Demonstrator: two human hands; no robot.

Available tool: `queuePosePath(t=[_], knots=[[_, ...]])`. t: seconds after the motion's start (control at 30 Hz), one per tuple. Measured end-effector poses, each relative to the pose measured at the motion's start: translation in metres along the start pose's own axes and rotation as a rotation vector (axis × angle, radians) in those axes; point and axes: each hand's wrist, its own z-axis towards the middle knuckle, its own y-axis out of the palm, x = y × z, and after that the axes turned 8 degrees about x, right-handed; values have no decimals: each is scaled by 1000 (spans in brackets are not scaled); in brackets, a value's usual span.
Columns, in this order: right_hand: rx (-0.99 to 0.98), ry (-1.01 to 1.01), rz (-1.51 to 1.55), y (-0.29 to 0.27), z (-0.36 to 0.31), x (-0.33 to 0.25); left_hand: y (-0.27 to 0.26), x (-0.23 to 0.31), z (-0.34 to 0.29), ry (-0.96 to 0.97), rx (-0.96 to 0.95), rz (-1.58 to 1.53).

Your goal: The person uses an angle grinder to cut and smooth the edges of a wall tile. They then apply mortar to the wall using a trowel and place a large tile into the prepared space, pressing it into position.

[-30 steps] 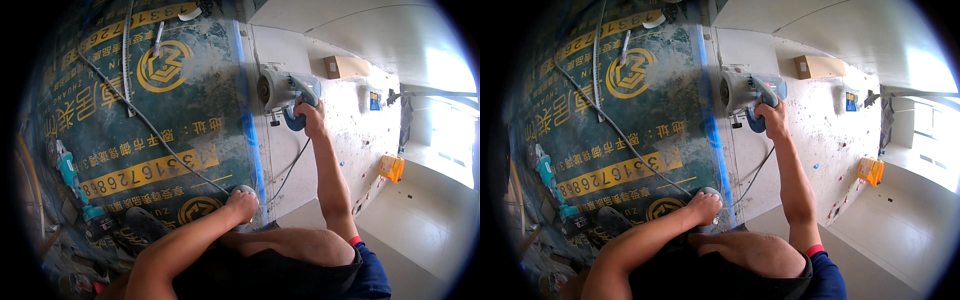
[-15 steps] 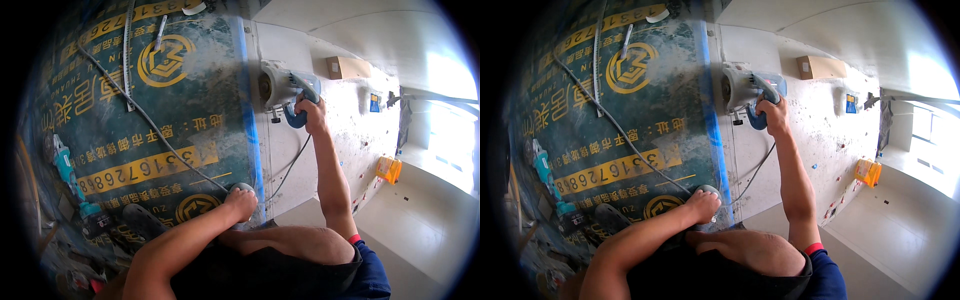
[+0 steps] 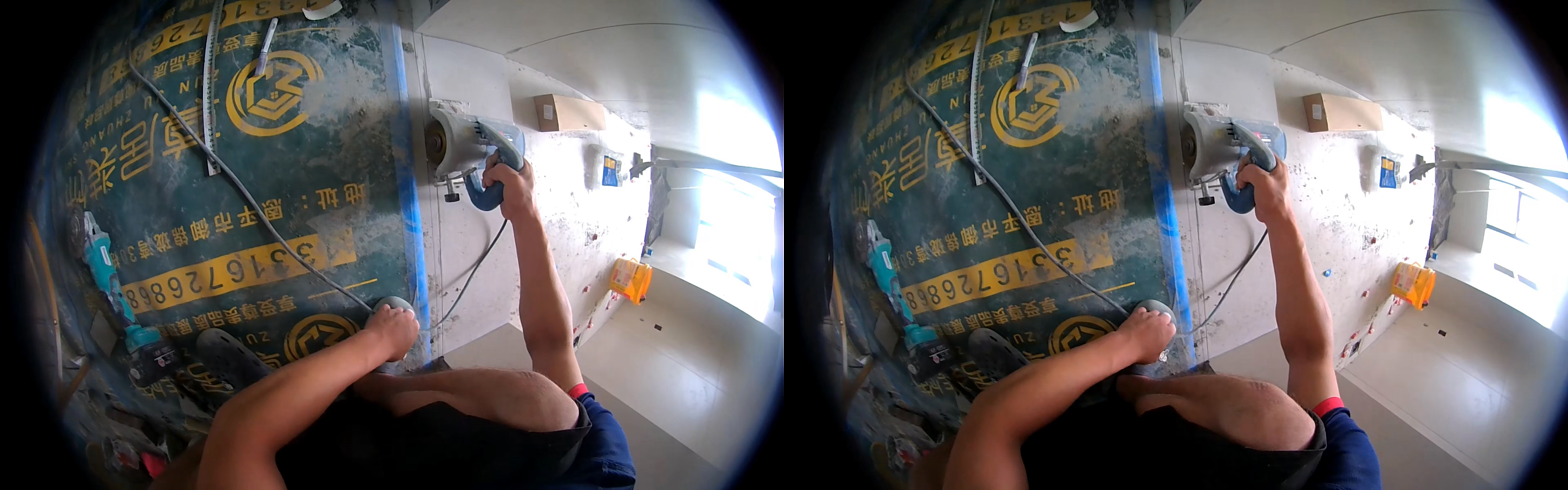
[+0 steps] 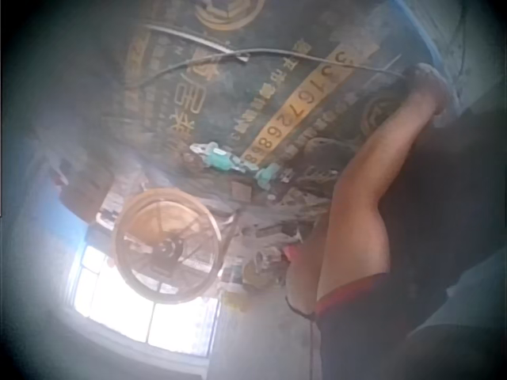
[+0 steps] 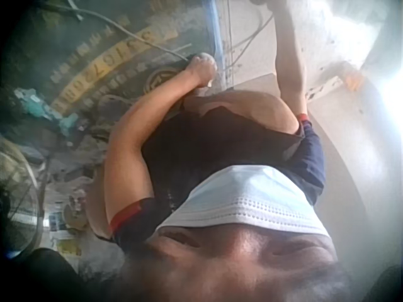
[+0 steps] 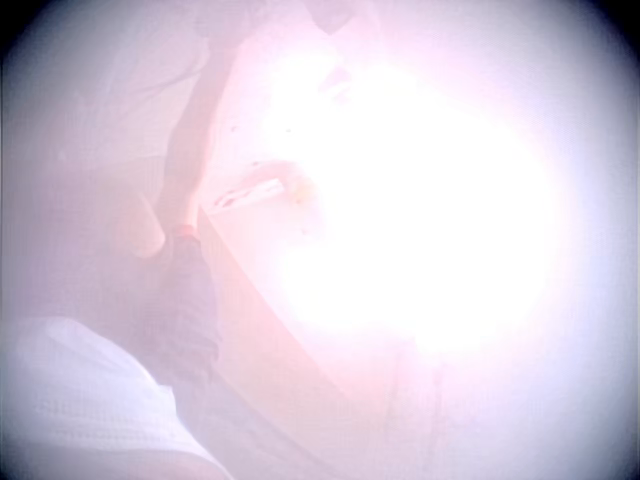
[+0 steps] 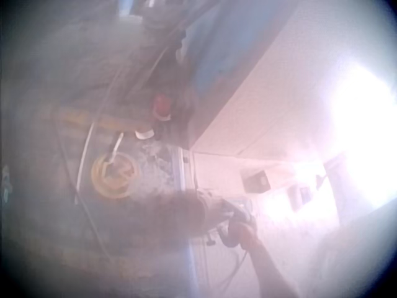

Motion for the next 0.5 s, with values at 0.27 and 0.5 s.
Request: queuePosePath(t=[0.27, 0.5], knots=[[12, 9, -36, -5, -6, -1, 0, -1, 0, 10, 17, -8], [7, 11, -36, -4, -10, -3, 0, -2, -1, 27, 23, -14]])
